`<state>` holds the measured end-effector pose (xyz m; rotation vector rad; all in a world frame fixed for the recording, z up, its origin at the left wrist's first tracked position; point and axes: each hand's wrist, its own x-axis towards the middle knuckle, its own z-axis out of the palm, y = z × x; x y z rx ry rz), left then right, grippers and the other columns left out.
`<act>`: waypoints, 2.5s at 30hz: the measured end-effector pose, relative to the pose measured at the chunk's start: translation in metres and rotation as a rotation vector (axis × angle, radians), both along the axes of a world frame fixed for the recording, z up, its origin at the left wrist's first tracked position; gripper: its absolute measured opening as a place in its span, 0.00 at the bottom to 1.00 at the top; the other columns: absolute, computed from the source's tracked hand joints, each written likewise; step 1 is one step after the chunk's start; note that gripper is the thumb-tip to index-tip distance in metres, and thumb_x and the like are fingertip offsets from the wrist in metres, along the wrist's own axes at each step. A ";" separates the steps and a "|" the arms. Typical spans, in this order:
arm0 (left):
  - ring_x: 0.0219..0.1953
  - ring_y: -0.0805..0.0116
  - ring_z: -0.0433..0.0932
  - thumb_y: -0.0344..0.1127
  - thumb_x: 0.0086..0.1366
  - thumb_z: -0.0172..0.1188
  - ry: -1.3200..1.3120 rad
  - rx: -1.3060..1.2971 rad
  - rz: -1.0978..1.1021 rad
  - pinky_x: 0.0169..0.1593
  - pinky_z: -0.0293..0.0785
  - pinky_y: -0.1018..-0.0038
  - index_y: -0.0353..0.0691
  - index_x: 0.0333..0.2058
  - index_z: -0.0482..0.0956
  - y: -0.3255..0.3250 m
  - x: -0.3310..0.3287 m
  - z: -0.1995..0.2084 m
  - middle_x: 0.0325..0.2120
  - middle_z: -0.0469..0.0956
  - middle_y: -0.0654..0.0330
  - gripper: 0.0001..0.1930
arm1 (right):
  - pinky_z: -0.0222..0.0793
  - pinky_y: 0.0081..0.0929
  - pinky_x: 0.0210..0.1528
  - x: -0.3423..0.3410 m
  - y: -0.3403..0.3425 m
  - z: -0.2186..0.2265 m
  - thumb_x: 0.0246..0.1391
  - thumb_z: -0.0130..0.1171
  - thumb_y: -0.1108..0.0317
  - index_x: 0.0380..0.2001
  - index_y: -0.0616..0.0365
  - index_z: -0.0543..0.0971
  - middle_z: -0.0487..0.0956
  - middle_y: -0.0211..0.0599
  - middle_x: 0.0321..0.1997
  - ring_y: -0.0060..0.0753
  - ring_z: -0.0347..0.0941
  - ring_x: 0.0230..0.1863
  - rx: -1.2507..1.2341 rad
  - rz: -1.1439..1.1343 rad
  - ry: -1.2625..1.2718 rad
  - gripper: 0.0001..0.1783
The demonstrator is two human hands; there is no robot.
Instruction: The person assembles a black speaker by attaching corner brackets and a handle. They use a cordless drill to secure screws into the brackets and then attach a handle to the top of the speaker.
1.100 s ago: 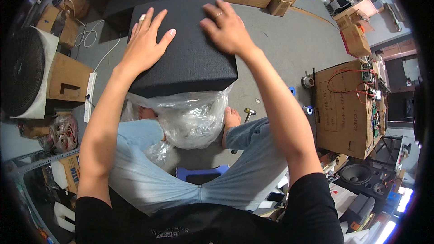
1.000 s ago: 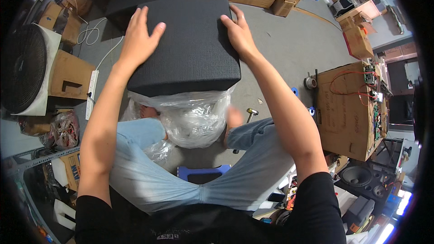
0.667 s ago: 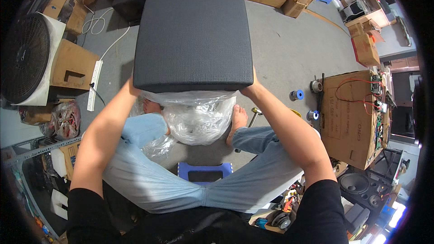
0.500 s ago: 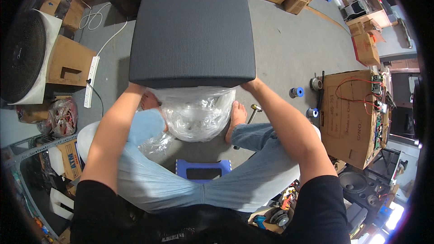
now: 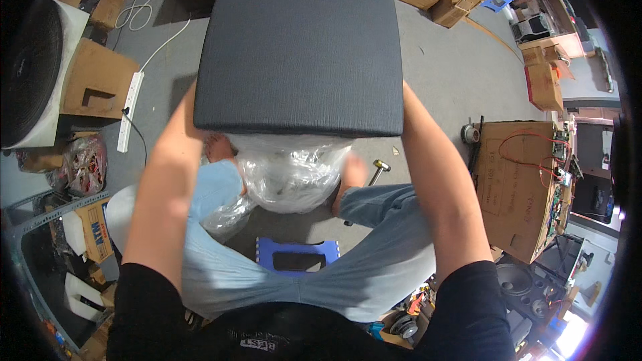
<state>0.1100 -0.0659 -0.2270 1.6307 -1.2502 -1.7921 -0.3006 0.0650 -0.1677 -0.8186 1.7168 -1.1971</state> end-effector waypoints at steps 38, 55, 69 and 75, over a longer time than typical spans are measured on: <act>0.70 0.55 0.66 0.54 0.76 0.49 -0.080 -0.103 0.418 0.72 0.60 0.58 0.36 0.70 0.64 0.151 0.050 -0.094 0.69 0.67 0.50 0.33 | 0.53 0.38 0.73 0.035 0.178 -0.154 0.65 0.45 0.37 0.74 0.52 0.61 0.66 0.46 0.74 0.43 0.60 0.73 0.737 0.103 0.384 0.42; 0.71 0.54 0.64 0.56 0.76 0.47 -0.054 -0.027 0.536 0.73 0.56 0.59 0.35 0.70 0.65 0.158 0.012 -0.176 0.69 0.67 0.48 0.34 | 0.48 0.40 0.77 0.078 0.178 -0.247 0.64 0.43 0.33 0.75 0.49 0.61 0.64 0.49 0.76 0.46 0.57 0.76 0.989 0.179 0.588 0.45; 0.71 0.53 0.63 0.58 0.77 0.46 0.177 -0.009 0.480 0.75 0.53 0.59 0.35 0.69 0.65 0.107 0.018 -0.114 0.68 0.67 0.46 0.35 | 0.56 0.44 0.72 -0.008 0.134 -0.162 0.65 0.47 0.34 0.73 0.52 0.65 0.67 0.56 0.72 0.48 0.66 0.67 0.546 -0.125 -0.250 0.43; 0.71 0.52 0.62 0.59 0.77 0.46 0.382 -0.028 0.347 0.75 0.52 0.59 0.35 0.69 0.65 0.068 -0.024 0.026 0.68 0.66 0.46 0.36 | 0.59 0.45 0.70 -0.024 0.028 0.036 0.66 0.49 0.34 0.72 0.54 0.66 0.69 0.59 0.71 0.49 0.70 0.64 0.199 -0.023 -0.433 0.43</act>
